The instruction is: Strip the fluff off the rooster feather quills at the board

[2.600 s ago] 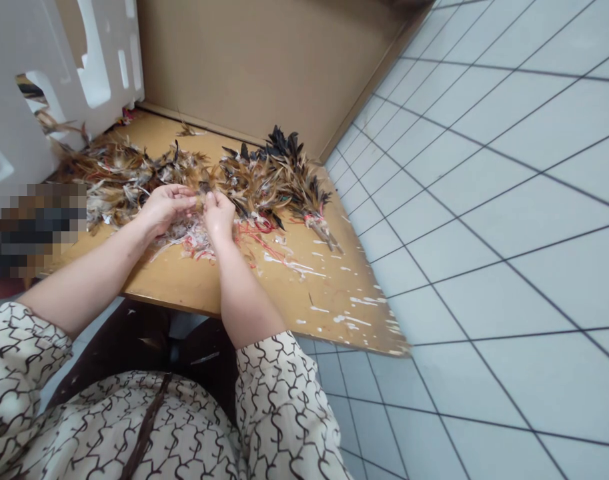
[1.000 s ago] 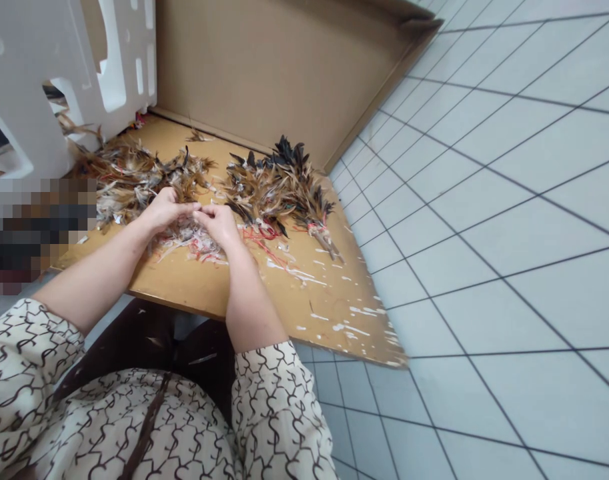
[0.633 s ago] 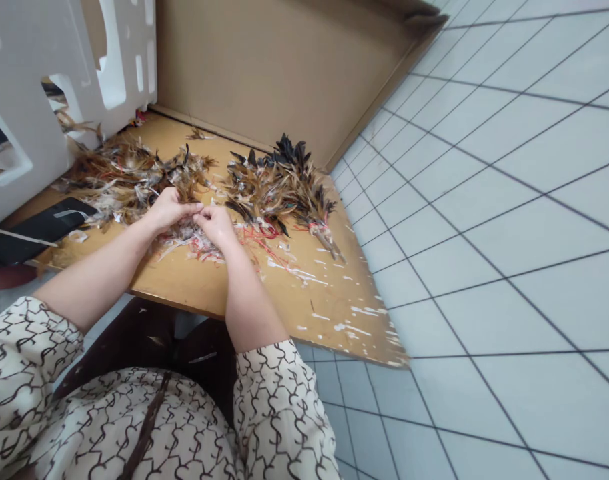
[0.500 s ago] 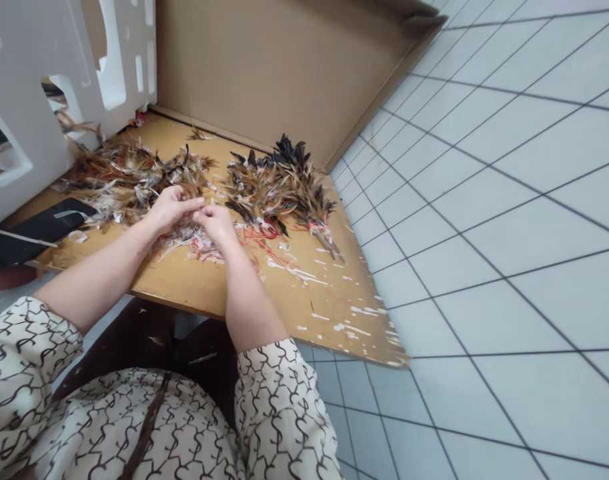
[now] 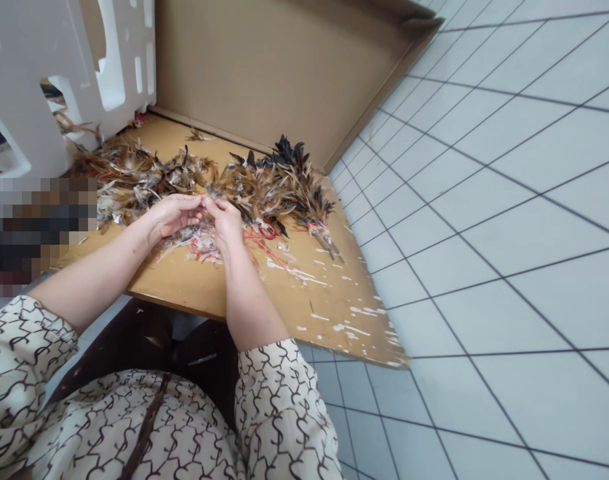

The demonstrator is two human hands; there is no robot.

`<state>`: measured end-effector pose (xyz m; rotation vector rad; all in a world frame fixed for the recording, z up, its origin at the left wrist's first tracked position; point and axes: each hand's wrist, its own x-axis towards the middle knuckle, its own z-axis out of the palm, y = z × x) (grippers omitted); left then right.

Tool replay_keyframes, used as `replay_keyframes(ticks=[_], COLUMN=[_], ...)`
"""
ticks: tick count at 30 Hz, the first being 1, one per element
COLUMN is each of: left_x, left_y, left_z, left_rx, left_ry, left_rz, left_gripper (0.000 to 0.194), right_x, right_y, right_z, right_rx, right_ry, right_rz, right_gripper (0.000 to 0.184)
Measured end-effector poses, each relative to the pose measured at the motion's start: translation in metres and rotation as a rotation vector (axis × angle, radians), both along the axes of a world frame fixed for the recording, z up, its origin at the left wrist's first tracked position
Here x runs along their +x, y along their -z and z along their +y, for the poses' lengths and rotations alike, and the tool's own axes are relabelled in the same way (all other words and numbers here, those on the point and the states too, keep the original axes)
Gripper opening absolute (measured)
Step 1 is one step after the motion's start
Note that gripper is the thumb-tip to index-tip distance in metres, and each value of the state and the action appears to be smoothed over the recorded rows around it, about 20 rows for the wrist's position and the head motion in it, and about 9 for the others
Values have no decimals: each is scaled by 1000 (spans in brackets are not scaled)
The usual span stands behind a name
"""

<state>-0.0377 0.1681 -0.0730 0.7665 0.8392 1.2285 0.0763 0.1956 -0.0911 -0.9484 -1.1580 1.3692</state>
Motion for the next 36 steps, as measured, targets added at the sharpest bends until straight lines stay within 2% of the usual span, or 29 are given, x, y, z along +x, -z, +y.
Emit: replay_keyframes(ticks=[7, 12, 20, 28, 36], left_x=[1, 0, 2, 0, 2], left_y=[-1, 0, 2, 3, -1], left_z=[0, 1, 2, 2, -2], left_rx=[-49, -59, 4, 28, -3], left_ry=[25, 20, -68, -23, 78], left_rz=[-33, -19, 18, 126, 132], left_gripper=[15, 17, 15, 15, 16], right_x=[-3, -3, -4, 0, 2], right_y=[3, 0, -2, -2, 3], right_z=[0, -3, -5, -1, 4], right_rx=[21, -14, -8, 96, 97], right_ry=[3, -59, -92, 16, 71], right_rz=[-24, 12, -7, -91, -122], right_gripper=[14, 11, 21, 19, 16])
